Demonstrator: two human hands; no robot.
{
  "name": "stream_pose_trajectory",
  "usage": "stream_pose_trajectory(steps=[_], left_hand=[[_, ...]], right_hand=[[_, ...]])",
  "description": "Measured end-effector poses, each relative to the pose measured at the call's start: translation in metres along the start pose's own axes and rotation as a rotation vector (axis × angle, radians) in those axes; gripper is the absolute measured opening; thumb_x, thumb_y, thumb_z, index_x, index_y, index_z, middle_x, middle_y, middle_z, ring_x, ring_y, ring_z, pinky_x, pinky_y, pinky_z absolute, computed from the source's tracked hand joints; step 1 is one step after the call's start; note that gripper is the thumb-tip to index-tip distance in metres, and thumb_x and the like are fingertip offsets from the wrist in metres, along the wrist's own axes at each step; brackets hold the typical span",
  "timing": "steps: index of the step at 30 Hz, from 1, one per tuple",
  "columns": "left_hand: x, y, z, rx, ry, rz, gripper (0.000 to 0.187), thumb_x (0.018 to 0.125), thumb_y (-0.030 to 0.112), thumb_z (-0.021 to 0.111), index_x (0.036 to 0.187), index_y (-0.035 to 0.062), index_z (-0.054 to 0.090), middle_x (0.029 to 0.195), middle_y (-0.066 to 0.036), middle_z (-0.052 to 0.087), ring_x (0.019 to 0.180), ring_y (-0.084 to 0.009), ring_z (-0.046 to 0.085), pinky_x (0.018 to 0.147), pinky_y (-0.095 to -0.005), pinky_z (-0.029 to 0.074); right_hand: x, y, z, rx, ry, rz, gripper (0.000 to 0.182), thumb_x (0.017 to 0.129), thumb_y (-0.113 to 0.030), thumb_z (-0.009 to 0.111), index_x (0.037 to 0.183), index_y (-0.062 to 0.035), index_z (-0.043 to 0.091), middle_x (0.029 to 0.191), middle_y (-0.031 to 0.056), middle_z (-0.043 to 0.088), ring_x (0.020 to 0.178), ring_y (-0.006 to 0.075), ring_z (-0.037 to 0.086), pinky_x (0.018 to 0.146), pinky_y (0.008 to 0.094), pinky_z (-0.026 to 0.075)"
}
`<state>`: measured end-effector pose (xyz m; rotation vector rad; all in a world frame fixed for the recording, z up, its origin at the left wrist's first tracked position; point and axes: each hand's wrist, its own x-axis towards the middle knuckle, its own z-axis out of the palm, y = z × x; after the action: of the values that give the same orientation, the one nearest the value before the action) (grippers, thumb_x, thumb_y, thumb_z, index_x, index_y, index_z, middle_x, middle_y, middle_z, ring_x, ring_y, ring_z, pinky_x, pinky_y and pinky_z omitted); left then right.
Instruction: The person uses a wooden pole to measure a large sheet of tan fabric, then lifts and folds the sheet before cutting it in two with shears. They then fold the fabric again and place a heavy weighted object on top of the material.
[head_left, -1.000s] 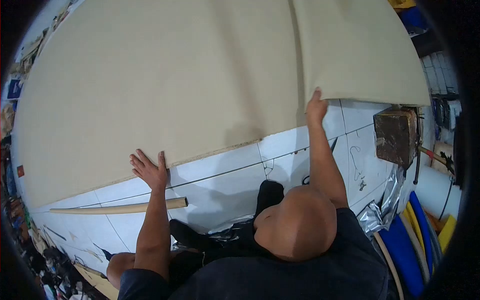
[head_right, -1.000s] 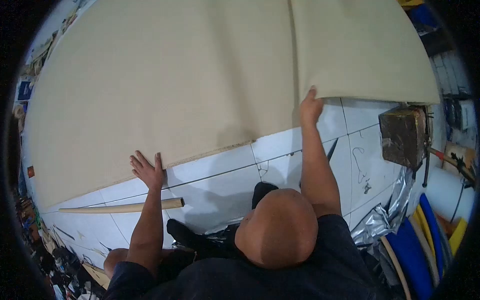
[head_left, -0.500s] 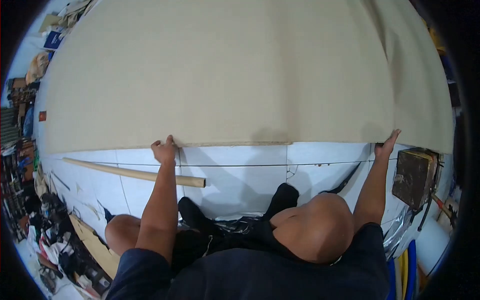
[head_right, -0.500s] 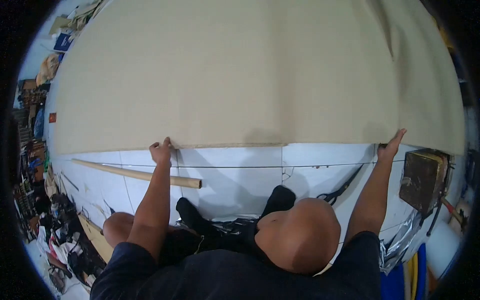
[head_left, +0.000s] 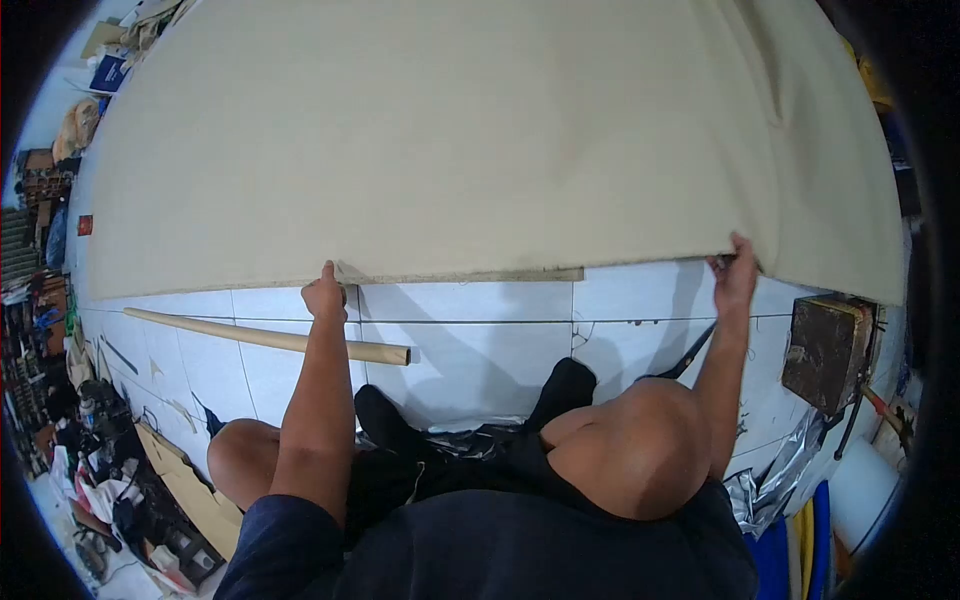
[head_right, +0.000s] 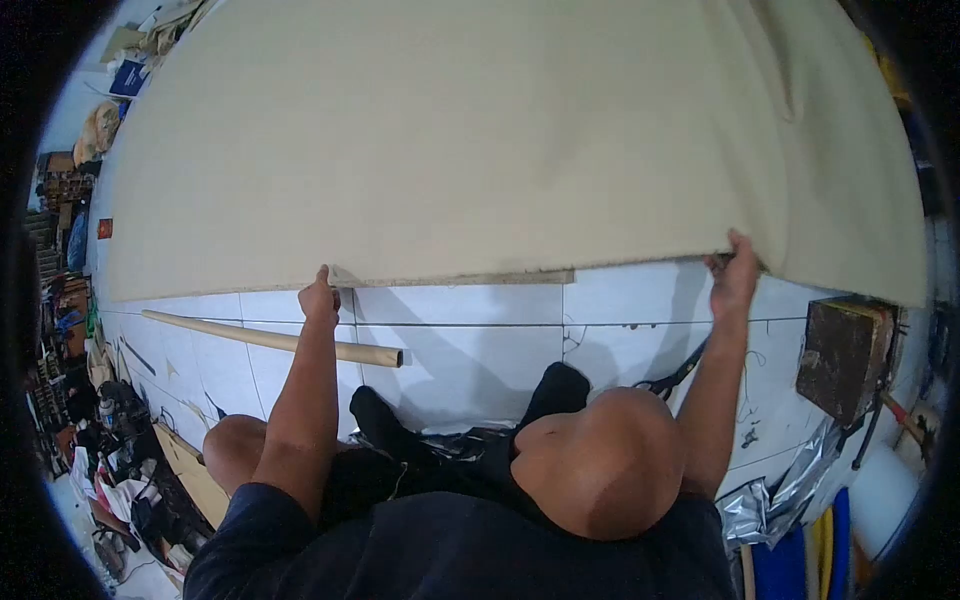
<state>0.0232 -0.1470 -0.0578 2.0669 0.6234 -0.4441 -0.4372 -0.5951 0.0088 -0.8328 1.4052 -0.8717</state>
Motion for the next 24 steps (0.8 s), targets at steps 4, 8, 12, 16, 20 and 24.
stream_pose_trajectory(steps=[4, 8, 12, 16, 20, 24], left_hand=[[-0.013, 0.008, 0.003, -0.210, -0.048, -0.024, 0.038, 0.089, 0.036, 0.065, 0.071, 0.0061, 0.050, 0.061, -0.003, 0.051, 0.046, -0.0131, 0.046, 0.038, -0.0251, 0.030], [0.008, 0.009, -0.004, -0.652, -0.192, 0.022, 0.026, 0.093, 0.026, 0.063, 0.077, 0.0084, 0.054, 0.063, -0.001, 0.051, 0.048, -0.0090, 0.044, 0.041, -0.0201, 0.035], [0.022, -0.020, -0.010, -0.440, -0.280, 0.004, 0.027, 0.090, 0.026, 0.069, 0.082, 0.0057, 0.053, 0.064, -0.003, 0.054, 0.051, -0.0101, 0.049, 0.043, -0.0193, 0.039], [0.021, -0.022, -0.015, -0.326, -0.358, 0.050, 0.029, 0.088, 0.023, 0.071, 0.081, 0.0033, 0.052, 0.067, -0.005, 0.056, 0.054, -0.0120, 0.054, 0.047, -0.0224, 0.046], [0.014, -0.024, -0.010, -0.369, -0.298, 0.052, 0.027, 0.089, 0.021, 0.070, 0.082, 0.0027, 0.051, 0.071, -0.008, 0.059, 0.055, -0.0143, 0.058, 0.048, -0.0246, 0.050], [0.016, -0.021, -0.010, -0.290, -0.279, 0.056, 0.027, 0.089, 0.020, 0.069, 0.083, 0.0011, 0.051, 0.072, -0.009, 0.059, 0.056, -0.0155, 0.058, 0.050, -0.0266, 0.053]], right_hand=[[-0.021, -0.070, 0.008, 0.070, -0.274, -0.059, 0.029, 0.091, -0.030, 0.059, 0.106, -0.0062, 0.058, 0.092, 0.0051, 0.065, 0.078, 0.0167, 0.063, 0.067, 0.0306, 0.052], [-0.044, -0.083, 0.003, 0.072, -0.276, -0.153, 0.026, 0.094, -0.028, 0.056, 0.107, -0.0054, 0.059, 0.092, 0.0056, 0.067, 0.080, 0.0174, 0.065, 0.067, 0.0321, 0.054], [-0.003, 0.081, -0.032, -0.260, -0.165, 0.092, 0.032, 0.095, -0.032, 0.054, 0.108, -0.0027, 0.054, 0.076, 0.0058, 0.061, 0.063, 0.0178, 0.064, 0.048, 0.0264, 0.044], [0.014, 0.099, -0.040, -0.339, -0.070, 0.134, 0.031, 0.091, -0.030, 0.056, 0.096, -0.0001, 0.053, 0.071, 0.0107, 0.061, 0.058, 0.0193, 0.064, 0.043, 0.0271, 0.045], [0.014, 0.093, -0.044, -0.346, -0.060, 0.116, 0.030, 0.090, -0.030, 0.056, 0.090, 0.0000, 0.054, 0.069, 0.0105, 0.060, 0.056, 0.0183, 0.063, 0.046, 0.0279, 0.049], [0.016, 0.093, -0.038, -0.337, -0.043, 0.105, 0.030, 0.090, -0.030, 0.057, 0.086, -0.0001, 0.055, 0.069, 0.0105, 0.060, 0.057, 0.0185, 0.063, 0.047, 0.0284, 0.051]])
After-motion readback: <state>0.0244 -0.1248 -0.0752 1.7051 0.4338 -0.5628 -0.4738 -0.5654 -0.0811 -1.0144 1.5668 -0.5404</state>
